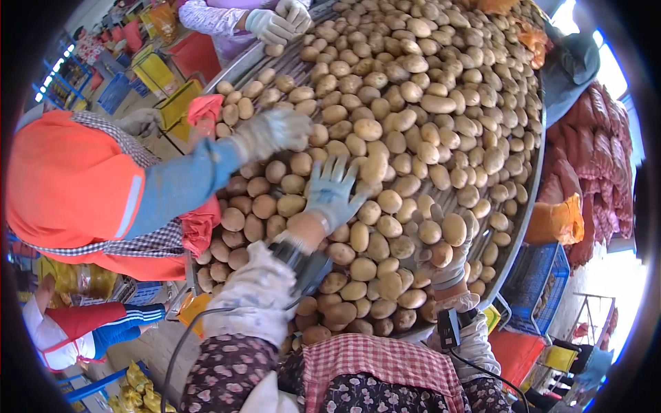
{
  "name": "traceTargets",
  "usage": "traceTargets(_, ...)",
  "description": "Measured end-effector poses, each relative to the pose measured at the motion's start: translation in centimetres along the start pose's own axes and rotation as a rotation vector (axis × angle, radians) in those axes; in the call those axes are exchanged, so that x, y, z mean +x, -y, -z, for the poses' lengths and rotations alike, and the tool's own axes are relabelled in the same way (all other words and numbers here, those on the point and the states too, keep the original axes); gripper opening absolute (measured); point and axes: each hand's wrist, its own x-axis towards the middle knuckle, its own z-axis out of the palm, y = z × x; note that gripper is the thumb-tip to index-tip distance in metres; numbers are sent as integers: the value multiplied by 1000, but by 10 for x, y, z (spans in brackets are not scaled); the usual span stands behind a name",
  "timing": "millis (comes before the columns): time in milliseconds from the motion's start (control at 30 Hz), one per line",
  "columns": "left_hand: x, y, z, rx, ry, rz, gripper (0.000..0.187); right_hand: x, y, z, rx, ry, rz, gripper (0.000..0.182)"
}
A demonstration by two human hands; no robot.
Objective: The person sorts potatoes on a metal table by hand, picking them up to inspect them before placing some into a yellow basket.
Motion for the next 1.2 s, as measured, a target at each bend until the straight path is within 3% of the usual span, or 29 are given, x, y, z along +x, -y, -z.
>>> traceTargets(100, -54, -17, 21, 64, 118, -77, 68, -16, 10, 17, -233, -348, 212, 62)
traceTargets(133, -71, -21, 31, 36, 188, -107, 69, -19, 16, 31, -227, -351, 217, 62)
traceTargets(200, -87, -17, 42, 8, 266, -141, 71, -26, 25, 48, -776, -311, 383, 48)
traceTargets(233, -90, -11, 45, 81, 296, -111, 72, -32, 28, 43, -1183, -514, 434, 38)
traceTargets(267, -91, -6, 47, 151, 325, -83, 73, -30, 25, 43, -1181, -520, 441, 38)
traceTargets(333, -69, 1, 46, 137, 361, 17, 74, -26, 18, 44, -1558, -628, 578, 36)
traceTargets(367, -55, 2, 45, 133, 241, 59, 71, -23, 17, 45, -1931, -582, 696, 41)
traceTargets(400, -41, 2, 44, 127, 124, 101, 69, -20, 14, 35, -1930, -589, 702, 41)
traceTargets(500, 21, -7, 21, 53, -162, -93, 70, -9, -5, 11, -2236, -631, 545, 47)
traceTargets(533, 38, -13, 6, -12, -225, -184, 61, -8, -3, 14, -2399, -617, 524, 50)
traceTargets(600, 53, -27, -27, -288, -42, -230, 41, -5, -2, 36, -2511, -627, 572, 56)
traceTargets(667, 48, -35, -22, -284, 23, -205, 24, -10, -5, 14, -2469, -707, 362, 60)
traceTargets(700, 39, -39, -14, -342, -47, -279, 19, -11, -4, 13, -2383, -716, 367, 59)
traceTargets(733, 25, -38, -5, -313, 77, -311, 17, -9, -2, 21, -2362, -649, 431, 59)
traceTargets(800, -11, -31, 2, -291, -7, -363, 16, -9, -3, 20, -2410, -658, 424, 59)
traceTargets(933, -35, -9, 30, -194, 168, -324, 20, -8, -3, 24, -2387, -636, 386, 60)
traceTargets(1033, -5, -8, 24, -89, -128, -285, 36, -8, -2, 22, -2381, -667, 351, 60)
traceTargets(1067, 15, -8, 15, -90, -137, -290, 36, -7, -2, 20, -2384, -671, 363, 60)
traceTargets(1133, 44, -17, 1, -90, 58, -295, 44, -5, -2, 18, -2370, -724, 296, 59)
traceTargets(1200, 59, -51, 8, 161, 351, -162, 50, 1, 0, 18, -2387, -726, 319, 58)
